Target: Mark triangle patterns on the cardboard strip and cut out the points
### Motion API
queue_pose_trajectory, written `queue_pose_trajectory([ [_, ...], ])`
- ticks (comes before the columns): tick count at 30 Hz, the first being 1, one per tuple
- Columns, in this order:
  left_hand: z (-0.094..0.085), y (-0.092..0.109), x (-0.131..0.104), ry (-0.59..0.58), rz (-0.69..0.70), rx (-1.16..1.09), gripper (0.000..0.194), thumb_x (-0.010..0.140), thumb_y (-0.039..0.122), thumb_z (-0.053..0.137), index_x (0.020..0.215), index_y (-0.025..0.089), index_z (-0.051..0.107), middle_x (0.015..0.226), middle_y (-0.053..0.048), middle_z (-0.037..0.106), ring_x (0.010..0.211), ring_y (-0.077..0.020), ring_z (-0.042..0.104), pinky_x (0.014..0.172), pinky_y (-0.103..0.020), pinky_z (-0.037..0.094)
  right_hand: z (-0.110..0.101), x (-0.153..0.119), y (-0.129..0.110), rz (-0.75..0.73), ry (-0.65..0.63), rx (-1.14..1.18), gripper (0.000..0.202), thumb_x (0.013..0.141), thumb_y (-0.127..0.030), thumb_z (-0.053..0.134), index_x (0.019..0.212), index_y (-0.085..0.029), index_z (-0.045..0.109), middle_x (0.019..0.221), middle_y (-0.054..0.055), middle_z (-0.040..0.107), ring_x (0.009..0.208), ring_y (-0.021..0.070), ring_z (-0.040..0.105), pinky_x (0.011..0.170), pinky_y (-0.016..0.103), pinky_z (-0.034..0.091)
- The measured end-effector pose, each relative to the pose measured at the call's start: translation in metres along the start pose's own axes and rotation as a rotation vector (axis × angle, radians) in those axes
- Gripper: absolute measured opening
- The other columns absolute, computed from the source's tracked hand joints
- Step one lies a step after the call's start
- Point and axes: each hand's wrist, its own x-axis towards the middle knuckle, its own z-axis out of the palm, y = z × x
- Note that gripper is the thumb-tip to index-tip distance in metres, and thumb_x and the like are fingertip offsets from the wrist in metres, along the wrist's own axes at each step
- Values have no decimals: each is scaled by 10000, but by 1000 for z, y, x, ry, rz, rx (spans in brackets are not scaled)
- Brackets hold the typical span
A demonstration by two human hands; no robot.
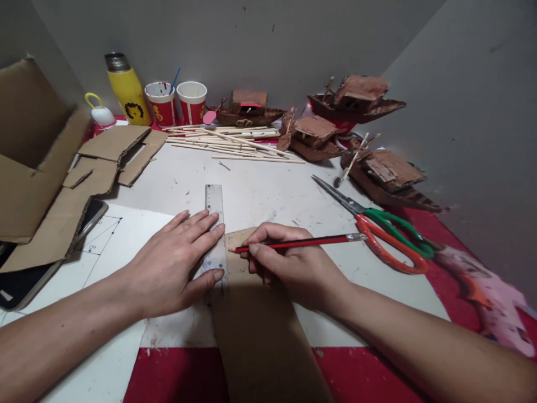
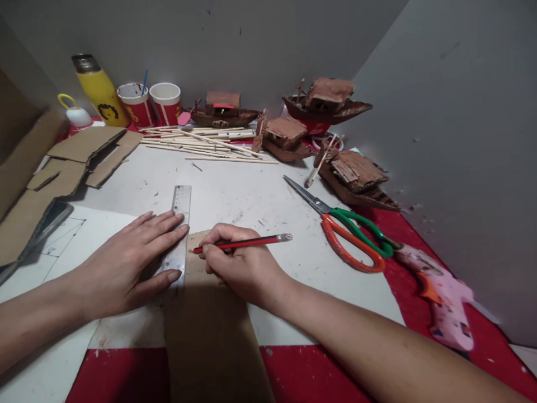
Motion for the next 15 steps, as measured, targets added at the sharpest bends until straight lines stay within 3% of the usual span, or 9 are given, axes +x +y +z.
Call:
queue_pose_trajectory([
  [15, -1, 1, 1, -33, -17, 22, 661, 944, 496, 487, 1502, 149, 414, 1592, -144, 358, 1473, -296, 319, 1195, -529, 251, 1, -1, -7, -12, -75, -105, 109, 727, -253, 534, 667, -176, 582, 558, -14, 537, 486, 97, 388, 439, 223, 282],
])
